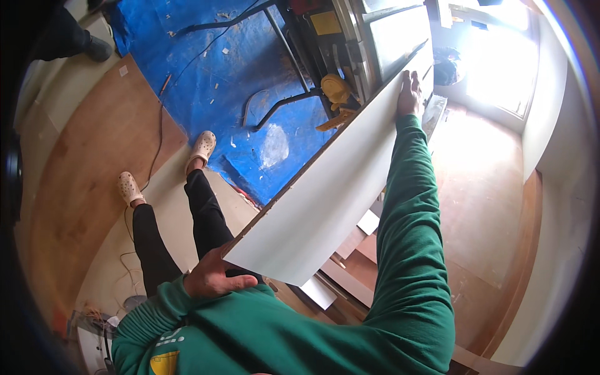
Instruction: The person positions a wooden board against a table saw guide, pushes the board through the rotating blade to cut it, and then removes the cut piece.
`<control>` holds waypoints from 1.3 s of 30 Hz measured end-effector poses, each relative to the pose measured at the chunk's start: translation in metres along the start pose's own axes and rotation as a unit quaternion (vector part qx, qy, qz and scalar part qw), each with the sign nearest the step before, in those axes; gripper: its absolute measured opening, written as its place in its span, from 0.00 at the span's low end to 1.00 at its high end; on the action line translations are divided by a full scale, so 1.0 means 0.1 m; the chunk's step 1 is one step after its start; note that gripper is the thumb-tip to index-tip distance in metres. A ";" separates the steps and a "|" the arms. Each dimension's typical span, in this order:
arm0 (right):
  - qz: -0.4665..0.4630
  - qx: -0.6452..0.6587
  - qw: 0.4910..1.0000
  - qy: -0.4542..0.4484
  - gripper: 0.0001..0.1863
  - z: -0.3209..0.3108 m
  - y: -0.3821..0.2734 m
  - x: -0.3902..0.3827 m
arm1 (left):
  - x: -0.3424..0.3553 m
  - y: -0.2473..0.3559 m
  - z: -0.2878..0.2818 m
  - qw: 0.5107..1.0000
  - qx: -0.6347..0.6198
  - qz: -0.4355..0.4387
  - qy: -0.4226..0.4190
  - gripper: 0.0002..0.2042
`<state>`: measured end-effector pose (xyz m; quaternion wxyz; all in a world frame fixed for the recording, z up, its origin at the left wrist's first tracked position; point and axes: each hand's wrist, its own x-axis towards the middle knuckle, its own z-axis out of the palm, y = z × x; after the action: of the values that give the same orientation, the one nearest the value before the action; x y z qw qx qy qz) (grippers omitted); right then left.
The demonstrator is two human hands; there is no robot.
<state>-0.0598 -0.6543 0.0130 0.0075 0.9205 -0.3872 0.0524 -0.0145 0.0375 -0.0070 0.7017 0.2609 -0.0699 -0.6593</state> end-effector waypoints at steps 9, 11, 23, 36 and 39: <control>0.062 0.027 0.998 0.002 0.44 -0.15 -0.28 -0.12 | 0.07 0.00 -0.02 0.991 0.104 -0.076 -0.025 0.27; 0.062 0.030 0.998 0.003 0.44 -0.14 -0.34 -0.11 | 0.07 -0.02 0.00 0.995 0.101 -0.020 -0.009 0.26; 0.040 0.027 0.999 0.005 0.43 -0.12 -0.16 -0.06 | 0.06 0.01 0.00 0.988 0.148 -0.049 -0.017 0.26; 0.057 0.034 0.998 0.014 0.44 -0.12 -0.24 -0.08 | 0.06 -0.01 0.03 0.991 0.133 -0.022 0.008 0.26; 0.071 0.047 0.996 0.015 0.44 -0.12 -0.24 -0.09 | 0.06 0.04 0.01 0.986 0.154 -0.065 -0.008 0.26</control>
<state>-0.0499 -0.6307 0.0242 -0.0333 0.8889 -0.4489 0.0850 -0.0107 0.0316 -0.0057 0.6078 0.3645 -0.1596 -0.6872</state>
